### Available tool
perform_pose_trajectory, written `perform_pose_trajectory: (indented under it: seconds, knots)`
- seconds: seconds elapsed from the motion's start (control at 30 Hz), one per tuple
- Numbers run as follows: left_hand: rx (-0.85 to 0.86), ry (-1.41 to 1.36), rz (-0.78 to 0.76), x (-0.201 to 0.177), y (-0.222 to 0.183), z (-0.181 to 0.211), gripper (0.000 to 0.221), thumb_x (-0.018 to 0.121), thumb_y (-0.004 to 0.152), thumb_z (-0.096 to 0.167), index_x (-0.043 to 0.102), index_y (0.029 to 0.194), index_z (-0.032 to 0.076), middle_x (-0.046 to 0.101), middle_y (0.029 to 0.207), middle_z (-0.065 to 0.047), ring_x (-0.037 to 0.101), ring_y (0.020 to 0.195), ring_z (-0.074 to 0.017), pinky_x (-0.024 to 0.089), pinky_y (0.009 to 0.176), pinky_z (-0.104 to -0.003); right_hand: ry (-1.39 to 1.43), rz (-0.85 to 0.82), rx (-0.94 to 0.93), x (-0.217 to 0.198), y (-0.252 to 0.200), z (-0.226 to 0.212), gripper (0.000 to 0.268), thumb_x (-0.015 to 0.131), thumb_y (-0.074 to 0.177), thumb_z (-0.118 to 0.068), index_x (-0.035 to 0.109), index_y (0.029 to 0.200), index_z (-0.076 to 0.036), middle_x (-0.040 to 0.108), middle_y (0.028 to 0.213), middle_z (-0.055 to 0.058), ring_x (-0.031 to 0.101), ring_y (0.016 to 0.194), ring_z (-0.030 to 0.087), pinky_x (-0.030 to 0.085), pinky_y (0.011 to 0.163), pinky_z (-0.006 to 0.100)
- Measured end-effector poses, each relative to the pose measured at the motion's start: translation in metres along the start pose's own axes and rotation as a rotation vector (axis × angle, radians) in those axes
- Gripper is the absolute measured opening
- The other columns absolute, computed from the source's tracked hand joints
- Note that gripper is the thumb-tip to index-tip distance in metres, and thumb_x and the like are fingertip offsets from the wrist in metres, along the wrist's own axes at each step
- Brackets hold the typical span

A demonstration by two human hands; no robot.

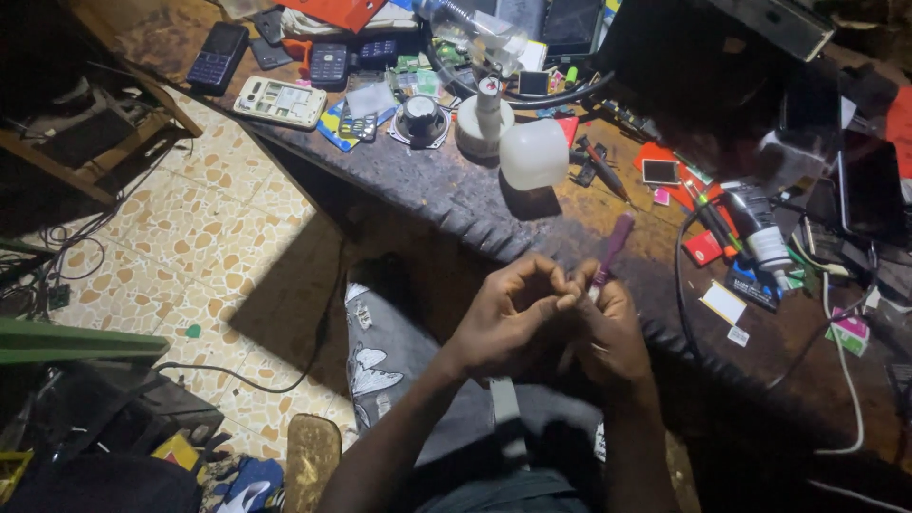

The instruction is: Reassembling a light bulb by fitting the plastic diffuser onto the base and using a small tool to secure the connection.

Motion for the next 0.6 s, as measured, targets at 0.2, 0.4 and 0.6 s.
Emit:
perform_pose_trajectory:
  seconds: [0.2,0.4,0.6]
  knots:
    - [0.024,0.024,-0.04,-0.004,0.001,-0.017,0.011,0.073,0.099,0.004,0.068,0.109,0.003,0.066,0.088,-0.011,0.062,0.088,-0.0185,0.052,0.076,-0.037,-0.006,-0.014,-0.054,-0.015,0.008,0.017,0.022,0.077,0.099,-0.015,0.056,0.092,-0.011,0.061,0.068,-0.001,0.064,0.058,0.01,0.051,0.052,0.022]
    - [0.089,0.25,0.031,-0.008,0.008,0.014,0.014,0.077,0.098,0.011,0.069,0.108,0.005,0.071,0.09,-0.015,0.073,0.087,-0.032,0.057,0.077,-0.04,-0.457,0.098,-0.232,-0.02,0.013,0.012,0.023,0.077,0.1,-0.016,0.063,0.086,-0.006,0.058,0.064,0.011,0.061,0.054,0.018,0.047,0.044,0.026]
    - [0.096,0.166,-0.021,-0.004,-0.001,0.031,0.011,0.073,0.097,0.001,0.071,0.106,0.007,0.07,0.092,-0.012,0.073,0.089,-0.0305,0.057,0.08,-0.042,-0.237,0.025,-0.103,-0.023,0.001,0.018,0.021,0.077,0.099,-0.021,0.061,0.089,-0.01,0.067,0.07,0.002,0.068,0.064,0.013,0.056,0.061,0.028]
Point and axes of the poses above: each hand's wrist, its own y-axis towards the middle knuckle, its own x-axis out of the palm, z = x × y, the point moved 1 cm from there along y, towards the middle knuckle
